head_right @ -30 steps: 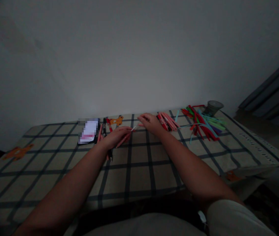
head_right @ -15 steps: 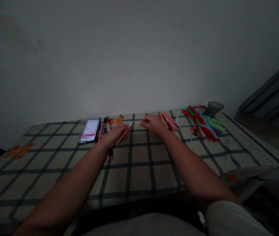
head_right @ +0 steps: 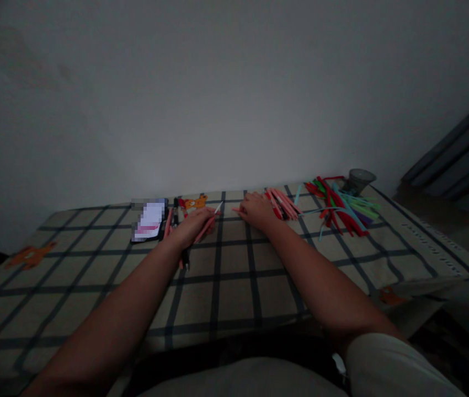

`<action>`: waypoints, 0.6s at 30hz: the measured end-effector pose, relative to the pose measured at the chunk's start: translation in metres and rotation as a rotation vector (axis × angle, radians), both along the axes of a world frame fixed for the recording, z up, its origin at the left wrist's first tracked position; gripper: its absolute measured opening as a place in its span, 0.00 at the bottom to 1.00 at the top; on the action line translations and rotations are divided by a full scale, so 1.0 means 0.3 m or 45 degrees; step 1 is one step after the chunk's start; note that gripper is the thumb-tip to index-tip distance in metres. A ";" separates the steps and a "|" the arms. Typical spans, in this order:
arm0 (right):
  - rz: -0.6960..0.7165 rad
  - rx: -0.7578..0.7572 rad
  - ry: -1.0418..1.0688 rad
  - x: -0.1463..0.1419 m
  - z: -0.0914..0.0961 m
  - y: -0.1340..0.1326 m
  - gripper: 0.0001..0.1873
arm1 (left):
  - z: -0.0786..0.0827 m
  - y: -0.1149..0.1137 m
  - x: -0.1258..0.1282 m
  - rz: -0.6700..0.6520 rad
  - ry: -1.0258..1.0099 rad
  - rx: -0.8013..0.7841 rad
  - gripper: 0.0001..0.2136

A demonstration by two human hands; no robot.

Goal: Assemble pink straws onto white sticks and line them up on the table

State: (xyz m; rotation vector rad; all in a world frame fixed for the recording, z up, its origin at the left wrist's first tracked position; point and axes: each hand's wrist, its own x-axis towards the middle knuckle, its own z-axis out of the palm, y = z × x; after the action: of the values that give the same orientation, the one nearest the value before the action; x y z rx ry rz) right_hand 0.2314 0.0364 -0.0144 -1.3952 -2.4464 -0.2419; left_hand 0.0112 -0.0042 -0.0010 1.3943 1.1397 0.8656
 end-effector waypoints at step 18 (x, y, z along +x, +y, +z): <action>0.528 -0.438 1.100 -0.073 0.028 -0.035 0.13 | 0.004 -0.011 0.006 -0.224 -0.047 0.082 0.17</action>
State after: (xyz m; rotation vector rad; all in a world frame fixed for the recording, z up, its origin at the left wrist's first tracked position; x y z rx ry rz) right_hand 0.2094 0.0259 -0.0061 -0.7911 -1.9792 0.7490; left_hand 0.0129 -0.0075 0.0003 1.5010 0.9531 0.8043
